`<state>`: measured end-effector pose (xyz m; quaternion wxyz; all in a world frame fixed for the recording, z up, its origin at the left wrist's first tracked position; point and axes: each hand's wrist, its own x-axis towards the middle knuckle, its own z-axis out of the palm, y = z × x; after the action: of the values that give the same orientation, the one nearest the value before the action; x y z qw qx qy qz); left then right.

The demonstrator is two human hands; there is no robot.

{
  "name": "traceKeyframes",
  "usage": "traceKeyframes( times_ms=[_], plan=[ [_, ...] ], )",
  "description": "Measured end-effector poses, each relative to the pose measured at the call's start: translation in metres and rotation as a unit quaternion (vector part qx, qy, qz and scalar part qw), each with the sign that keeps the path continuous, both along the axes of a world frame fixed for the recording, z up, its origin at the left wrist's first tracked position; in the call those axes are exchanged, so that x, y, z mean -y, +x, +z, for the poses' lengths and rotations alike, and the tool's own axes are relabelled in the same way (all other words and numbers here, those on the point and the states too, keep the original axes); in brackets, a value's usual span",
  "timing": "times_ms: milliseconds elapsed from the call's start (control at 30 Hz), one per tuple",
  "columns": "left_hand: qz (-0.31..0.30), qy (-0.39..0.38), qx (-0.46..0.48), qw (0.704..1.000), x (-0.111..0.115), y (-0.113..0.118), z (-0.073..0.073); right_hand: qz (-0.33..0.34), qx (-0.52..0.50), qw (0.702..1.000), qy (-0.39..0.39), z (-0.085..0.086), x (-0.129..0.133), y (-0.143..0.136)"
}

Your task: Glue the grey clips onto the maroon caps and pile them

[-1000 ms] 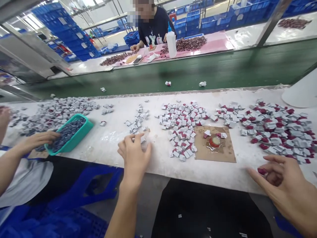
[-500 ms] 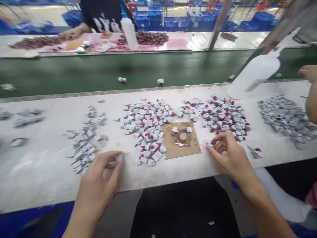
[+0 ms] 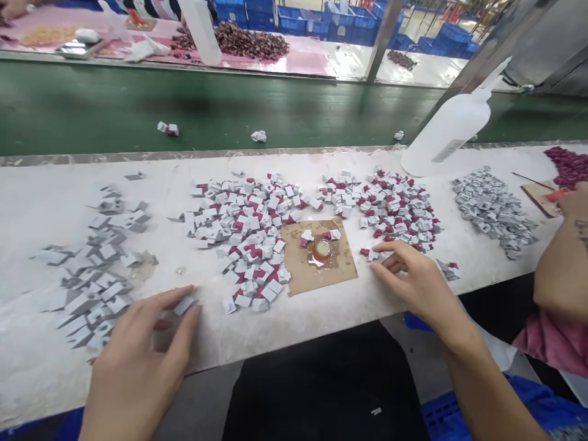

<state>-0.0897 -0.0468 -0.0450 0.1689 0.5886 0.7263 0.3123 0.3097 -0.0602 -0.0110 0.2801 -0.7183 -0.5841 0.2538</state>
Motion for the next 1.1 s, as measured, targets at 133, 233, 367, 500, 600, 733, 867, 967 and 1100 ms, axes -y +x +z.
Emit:
traceKeyframes(
  times_ms=[133, 233, 367, 500, 600, 733, 867, 967, 1100],
  plan=[
    [0.032, -0.006, -0.021, 0.999, 0.001, 0.000, 0.002, 0.003, -0.010, 0.999, 0.030, -0.004, -0.003, 0.001],
    [0.032, -0.020, -0.035, 0.999, 0.001, -0.001, 0.009, 0.004, -0.052, 0.997, 0.054, -0.006, -0.003, -0.003],
    [0.021, -0.075, 0.117, 0.990, -0.001, 0.008, 0.024, -0.028, -0.121, 0.987, 0.098, -0.006, 0.002, -0.015],
    [-0.006, -0.069, 0.228, 0.971, -0.006, 0.020, 0.026, -0.009, -0.166, 0.979, 0.121, -0.007, 0.000, -0.030],
    [0.020, -0.023, 0.205, 0.978, -0.007, 0.023, 0.020, 0.011, -0.178, 0.977, 0.120, -0.007, -0.004, -0.040],
    [0.048, -0.004, 0.100, 0.994, -0.005, 0.019, 0.011, 0.033, -0.165, 0.977, 0.131, -0.004, -0.009, -0.046],
    [-0.017, 0.034, 0.007, 0.999, -0.006, 0.015, 0.008, 0.044, -0.133, 0.979, 0.146, -0.001, -0.012, -0.048],
    [-0.038, 0.044, -0.022, 0.998, -0.009, 0.014, 0.005, 0.057, -0.117, 0.979, 0.155, -0.002, -0.015, -0.049],
    [-0.006, 0.018, 0.011, 1.000, -0.008, 0.017, 0.006, 0.073, -0.091, 0.981, 0.156, -0.002, -0.017, -0.050]
  ],
)
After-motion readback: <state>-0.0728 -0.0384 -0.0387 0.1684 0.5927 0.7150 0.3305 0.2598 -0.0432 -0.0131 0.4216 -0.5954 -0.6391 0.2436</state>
